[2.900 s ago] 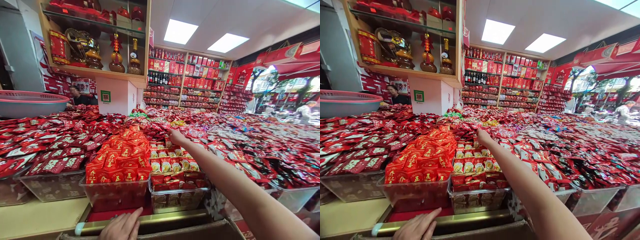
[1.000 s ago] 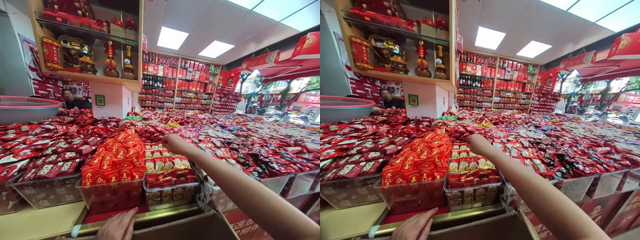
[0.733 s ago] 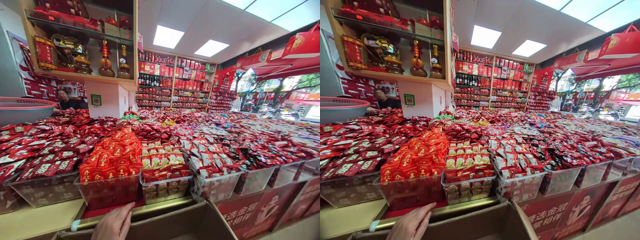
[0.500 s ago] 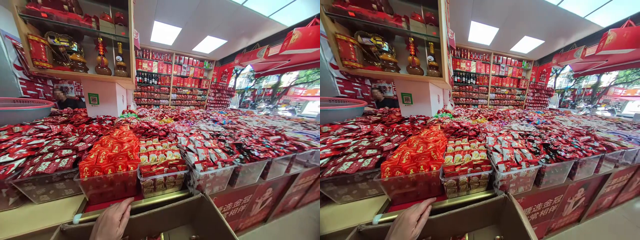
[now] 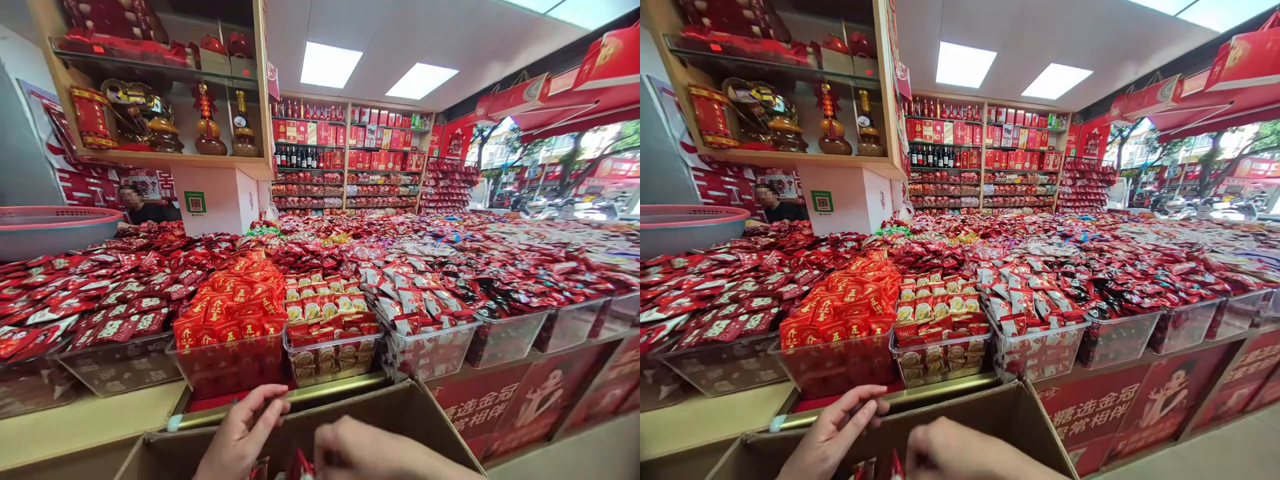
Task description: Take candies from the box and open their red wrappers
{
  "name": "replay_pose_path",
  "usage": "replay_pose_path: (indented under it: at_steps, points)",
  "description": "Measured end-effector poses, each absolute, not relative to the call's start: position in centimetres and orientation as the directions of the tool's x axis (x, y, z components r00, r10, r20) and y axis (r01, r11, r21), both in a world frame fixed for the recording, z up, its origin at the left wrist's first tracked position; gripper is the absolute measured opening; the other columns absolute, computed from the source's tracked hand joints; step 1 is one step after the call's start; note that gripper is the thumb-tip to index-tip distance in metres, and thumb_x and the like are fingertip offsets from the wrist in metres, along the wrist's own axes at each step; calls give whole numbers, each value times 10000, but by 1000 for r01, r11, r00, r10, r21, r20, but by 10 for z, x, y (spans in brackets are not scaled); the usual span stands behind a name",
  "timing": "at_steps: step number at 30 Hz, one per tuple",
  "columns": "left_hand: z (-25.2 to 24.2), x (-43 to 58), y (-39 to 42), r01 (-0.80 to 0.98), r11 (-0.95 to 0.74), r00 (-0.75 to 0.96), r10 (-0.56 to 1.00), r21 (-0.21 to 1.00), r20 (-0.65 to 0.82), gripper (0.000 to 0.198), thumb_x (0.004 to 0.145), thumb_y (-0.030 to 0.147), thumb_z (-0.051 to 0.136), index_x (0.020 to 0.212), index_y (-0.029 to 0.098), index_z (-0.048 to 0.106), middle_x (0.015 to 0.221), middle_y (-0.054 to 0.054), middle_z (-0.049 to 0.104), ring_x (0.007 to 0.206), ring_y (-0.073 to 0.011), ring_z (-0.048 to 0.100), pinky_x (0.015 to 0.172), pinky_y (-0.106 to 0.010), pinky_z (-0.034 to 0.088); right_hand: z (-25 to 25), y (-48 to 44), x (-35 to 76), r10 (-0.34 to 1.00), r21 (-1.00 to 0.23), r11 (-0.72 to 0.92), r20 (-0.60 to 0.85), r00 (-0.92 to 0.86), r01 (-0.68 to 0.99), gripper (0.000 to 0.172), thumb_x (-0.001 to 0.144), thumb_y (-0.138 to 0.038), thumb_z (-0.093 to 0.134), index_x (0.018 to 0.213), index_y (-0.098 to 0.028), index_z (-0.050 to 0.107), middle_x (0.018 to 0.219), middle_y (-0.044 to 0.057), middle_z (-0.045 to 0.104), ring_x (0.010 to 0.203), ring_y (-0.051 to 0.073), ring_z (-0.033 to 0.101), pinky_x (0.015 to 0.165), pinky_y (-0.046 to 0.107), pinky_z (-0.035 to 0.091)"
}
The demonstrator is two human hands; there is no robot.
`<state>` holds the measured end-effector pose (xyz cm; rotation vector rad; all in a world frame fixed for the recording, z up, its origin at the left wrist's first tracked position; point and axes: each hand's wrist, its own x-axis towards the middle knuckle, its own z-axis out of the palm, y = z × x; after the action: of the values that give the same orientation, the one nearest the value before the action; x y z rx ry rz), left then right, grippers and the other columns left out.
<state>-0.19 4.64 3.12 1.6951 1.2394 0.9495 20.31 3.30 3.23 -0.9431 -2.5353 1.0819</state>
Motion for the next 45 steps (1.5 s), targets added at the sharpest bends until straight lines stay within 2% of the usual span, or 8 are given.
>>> replay_pose_path:
  at_steps: [6,12,25,29,33,39,42,45]
  points:
    - [41,29,31,-61,126,313,944,990,-101,316,706,253,584,1001,176,499,726,7,662,581,-98,583,512,-187,452,32,46,205,828,-990,123,66,-557,65,171,719,-311,514,742,-148,470,580,-39,484,515,70,485,501,200,398]
    - [42,33,32,-234,178,280,954,956,-109,437,687,190,615,1062,175,392,708,1,688,602,-124,622,593,-255,492,22,46,193,852,-980,-162,-79,-518,-116,357,600,-406,627,762,-133,463,610,-19,535,477,83,520,491,240,432]
    - [47,36,23,-271,135,128,986,953,-103,359,654,230,642,966,188,470,784,-7,668,689,-138,613,632,-246,472,18,39,189,919,-988,153,148,-365,-16,272,619,-272,635,782,-180,437,681,-16,518,602,99,475,536,227,390]
    - [55,45,16,-401,247,183,965,882,-187,351,710,305,577,1014,204,435,837,-23,647,745,-158,613,704,-307,461,25,37,192,752,-683,656,550,-364,323,129,697,-102,493,782,-188,450,752,17,487,694,121,435,609,247,385]
    - [55,46,14,-404,264,170,962,876,-212,452,678,255,618,1067,206,393,760,-7,654,667,-146,609,633,-277,463,30,32,197,538,-440,841,628,-562,314,237,734,-51,392,905,-202,457,860,52,509,774,139,421,681,276,393]
    - [51,38,17,-370,212,203,969,904,-144,477,719,224,581,1131,228,339,778,-7,655,691,-139,595,663,-273,452,27,31,195,874,-930,368,345,-342,4,137,734,-212,496,862,-184,455,831,37,500,752,123,481,674,266,417]
    - [51,40,15,-420,235,255,958,876,-134,397,758,227,532,1123,240,375,871,-13,650,792,-142,590,726,-268,433,28,33,191,919,-983,88,143,-366,-163,218,656,-286,605,753,-169,448,710,1,514,652,99,477,606,239,411]
    - [51,44,14,-485,265,270,952,833,-146,372,769,250,512,1121,263,391,909,-4,641,831,-141,584,761,-281,424,31,34,190,939,-980,55,116,-324,-190,246,628,-309,630,675,-165,436,616,-26,481,556,73,426,520,211,375]
